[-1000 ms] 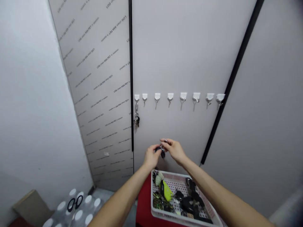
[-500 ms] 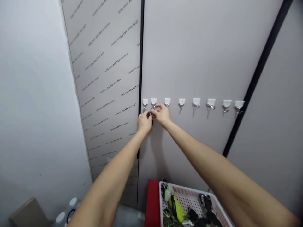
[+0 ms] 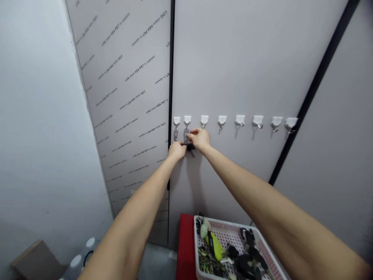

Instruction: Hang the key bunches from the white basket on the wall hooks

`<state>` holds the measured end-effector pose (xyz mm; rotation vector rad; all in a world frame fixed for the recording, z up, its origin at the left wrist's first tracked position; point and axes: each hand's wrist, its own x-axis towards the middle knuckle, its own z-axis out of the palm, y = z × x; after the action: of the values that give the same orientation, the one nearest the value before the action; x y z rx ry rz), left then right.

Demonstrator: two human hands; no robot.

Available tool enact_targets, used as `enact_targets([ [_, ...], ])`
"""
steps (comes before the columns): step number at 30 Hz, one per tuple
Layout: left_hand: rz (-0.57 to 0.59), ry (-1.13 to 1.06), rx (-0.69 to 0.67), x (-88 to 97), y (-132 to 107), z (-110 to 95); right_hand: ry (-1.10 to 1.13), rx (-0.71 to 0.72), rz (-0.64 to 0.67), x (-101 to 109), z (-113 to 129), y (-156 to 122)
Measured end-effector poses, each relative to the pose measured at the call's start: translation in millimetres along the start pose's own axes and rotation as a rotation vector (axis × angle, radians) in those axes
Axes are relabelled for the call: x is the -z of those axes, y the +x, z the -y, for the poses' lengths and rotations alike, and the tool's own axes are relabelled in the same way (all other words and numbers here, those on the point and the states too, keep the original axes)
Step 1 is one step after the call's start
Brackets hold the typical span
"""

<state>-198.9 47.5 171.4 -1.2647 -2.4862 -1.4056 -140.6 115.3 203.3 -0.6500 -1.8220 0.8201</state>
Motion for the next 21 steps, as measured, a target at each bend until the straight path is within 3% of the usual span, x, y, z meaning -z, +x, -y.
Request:
enact_targets([
  [4,0.081,0.031,0.047,-3.1,-14.4,8.8,-0.14,0.068,0.014,17.4,-5.9,-17.6],
  [7,0.072,0.026,0.057,-10.7,-36.8,22.2,-0.186,0.093,0.108,36.7,-26.3,-47.0],
  [10,0.072,0.014,0.022,-28.6,-72.1,39.6,-0.235,0.063,0.263,57.2,-66.3,-93.7],
  [13,0.236,0.071,-0.013,-56.9,-116.6,57.2,-0.279,-0.046,0.413,73.6,-112.9,-151.3],
  [15,0.363,0.161,-0.027,-77.5,-144.6,66.9,-0.315,-0.135,0.44,80.7,-138.3,-187.1],
  [18,0.431,0.312,-0.145,-100.7,-176.6,74.6,-0.355,-0.188,0.441,87.7,-158.4,-227.9],
  [21,0.431,0.43,-0.333,-111.6,-192.4,75.1,-0.444,-0.176,0.461,92.4,-160.1,-249.8],
])
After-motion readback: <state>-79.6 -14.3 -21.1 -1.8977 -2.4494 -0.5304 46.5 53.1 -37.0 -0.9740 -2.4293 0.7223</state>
